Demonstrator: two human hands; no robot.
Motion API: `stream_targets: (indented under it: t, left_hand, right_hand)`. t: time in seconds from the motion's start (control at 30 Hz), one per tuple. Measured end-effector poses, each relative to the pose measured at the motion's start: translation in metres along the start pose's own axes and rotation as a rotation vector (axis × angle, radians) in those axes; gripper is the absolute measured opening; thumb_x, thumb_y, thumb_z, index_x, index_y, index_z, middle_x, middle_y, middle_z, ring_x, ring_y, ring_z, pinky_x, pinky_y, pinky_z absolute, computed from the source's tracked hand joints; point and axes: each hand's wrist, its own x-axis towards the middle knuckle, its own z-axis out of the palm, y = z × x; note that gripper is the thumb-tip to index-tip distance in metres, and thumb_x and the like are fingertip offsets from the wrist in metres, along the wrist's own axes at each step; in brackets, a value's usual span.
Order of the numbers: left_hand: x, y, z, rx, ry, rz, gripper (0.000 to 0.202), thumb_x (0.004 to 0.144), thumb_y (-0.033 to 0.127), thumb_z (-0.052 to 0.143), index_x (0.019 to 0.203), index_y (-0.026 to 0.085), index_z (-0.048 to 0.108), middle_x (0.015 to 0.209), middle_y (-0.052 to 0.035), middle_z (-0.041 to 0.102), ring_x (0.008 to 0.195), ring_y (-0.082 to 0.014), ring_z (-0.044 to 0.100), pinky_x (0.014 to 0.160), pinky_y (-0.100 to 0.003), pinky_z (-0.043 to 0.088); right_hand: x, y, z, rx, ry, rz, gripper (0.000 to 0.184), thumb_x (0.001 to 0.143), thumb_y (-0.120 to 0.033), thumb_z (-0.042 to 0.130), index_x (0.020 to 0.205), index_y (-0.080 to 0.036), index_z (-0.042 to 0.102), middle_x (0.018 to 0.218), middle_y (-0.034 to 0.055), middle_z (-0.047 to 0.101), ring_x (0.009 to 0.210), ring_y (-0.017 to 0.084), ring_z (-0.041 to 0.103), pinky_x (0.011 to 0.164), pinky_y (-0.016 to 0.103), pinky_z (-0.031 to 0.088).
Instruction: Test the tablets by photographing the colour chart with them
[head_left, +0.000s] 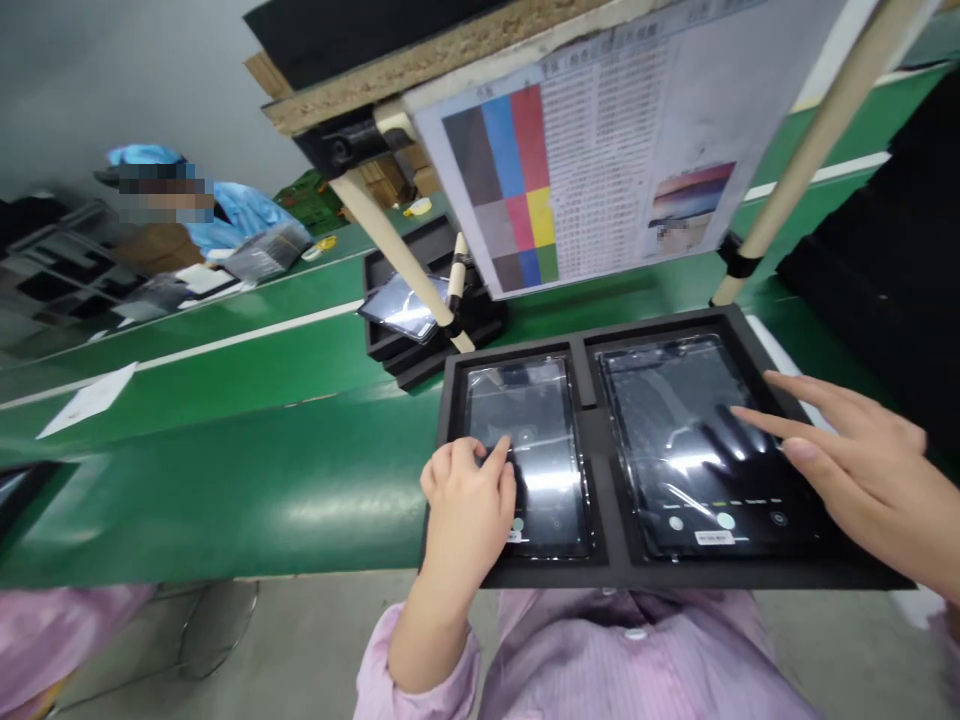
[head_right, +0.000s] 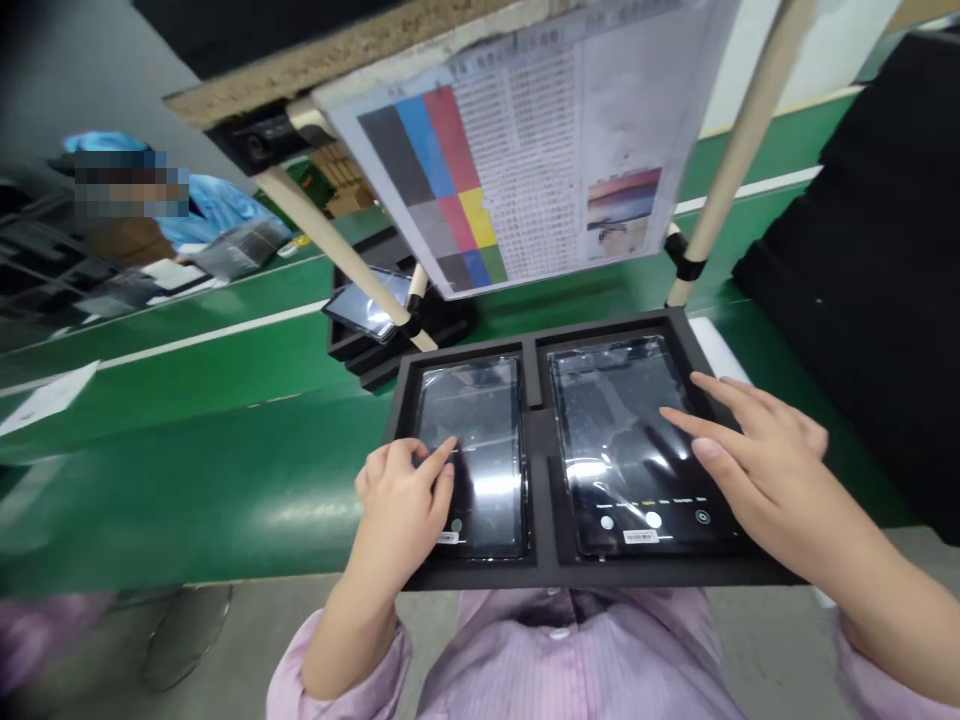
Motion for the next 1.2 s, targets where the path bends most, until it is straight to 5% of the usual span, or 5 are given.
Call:
stream_targets:
  t: [0.27, 0.47, 0.8, 1.0, 1.2]
  left_hand:
    - [-0.004, -0.017, 0.006, -0.060, 0.053, 0.108, 0.033, 0.099, 0.026, 0.048, 0.120, 0.025, 0.074, 0.100, -0.0116, 0.056, 0.097, -0.0277, 0.049, 0.081, -0.043, 0.046]
    - [-0.004, -0.001, 0.002, -0.106, 0.033, 0.157, 0.032, 0.097, 0.022, 0.051, 0.120, 0.026, 0.073, 0.102, -0.0112, 0.056, 0.100, -0.0282, 0.049, 0.083, -0.044, 0.046]
    - [0.003, 0.027, -0.006, -0.133, -0.063, 0.097, 0.034, 0.094, 0.016, 0.052, 0.117, 0.026, 0.076, 0.103, -0.0111, 0.057, 0.102, -0.0282, 0.051, 0.090, -0.047, 0.047]
    - [-0.004, -0.013, 0.009, -0.077, 0.032, 0.200, 0.037, 0.096, 0.028, 0.051, 0.127, 0.026, 0.071, 0.104, -0.0133, 0.060, 0.097, -0.0287, 0.055, 0.086, -0.046, 0.048]
    - [0.009, -0.085, 0.026, -0.199, -0.056, -0.096, 0.035, 0.091, 0.042, 0.055, 0.119, 0.030, 0.073, 0.107, -0.0143, 0.063, 0.092, -0.0349, 0.061, 0.081, -0.057, 0.052]
  right_hand:
    - [-0.010, -0.011, 0.005, -0.014, 0.025, 0.054, 0.053, 0.106, -0.044, 0.028, 0.102, -0.034, 0.079, 0.135, 0.0053, 0.062, 0.122, 0.034, 0.059, 0.088, 0.054, 0.054]
    - [-0.010, -0.010, 0.012, -0.071, 0.036, 0.032, 0.052, 0.105, -0.041, 0.029, 0.102, -0.031, 0.079, 0.140, 0.0066, 0.058, 0.125, 0.041, 0.056, 0.091, 0.066, 0.049]
    - [-0.022, -0.011, 0.004, 0.225, 0.055, 0.379, 0.049, 0.102, -0.058, 0.033, 0.106, -0.036, 0.076, 0.144, -0.0007, 0.053, 0.124, 0.040, 0.056, 0.101, 0.065, 0.049]
    - [-0.017, -0.010, 0.019, 0.189, 0.145, 0.273, 0.054, 0.104, -0.052, 0.032, 0.105, -0.027, 0.080, 0.131, 0.0094, 0.062, 0.116, 0.029, 0.064, 0.100, 0.048, 0.055]
    - [-0.010, -0.016, 0.031, 0.504, 0.164, 0.345, 0.048, 0.101, -0.053, 0.043, 0.111, -0.023, 0.079, 0.131, 0.0123, 0.062, 0.123, 0.029, 0.059, 0.114, 0.048, 0.045]
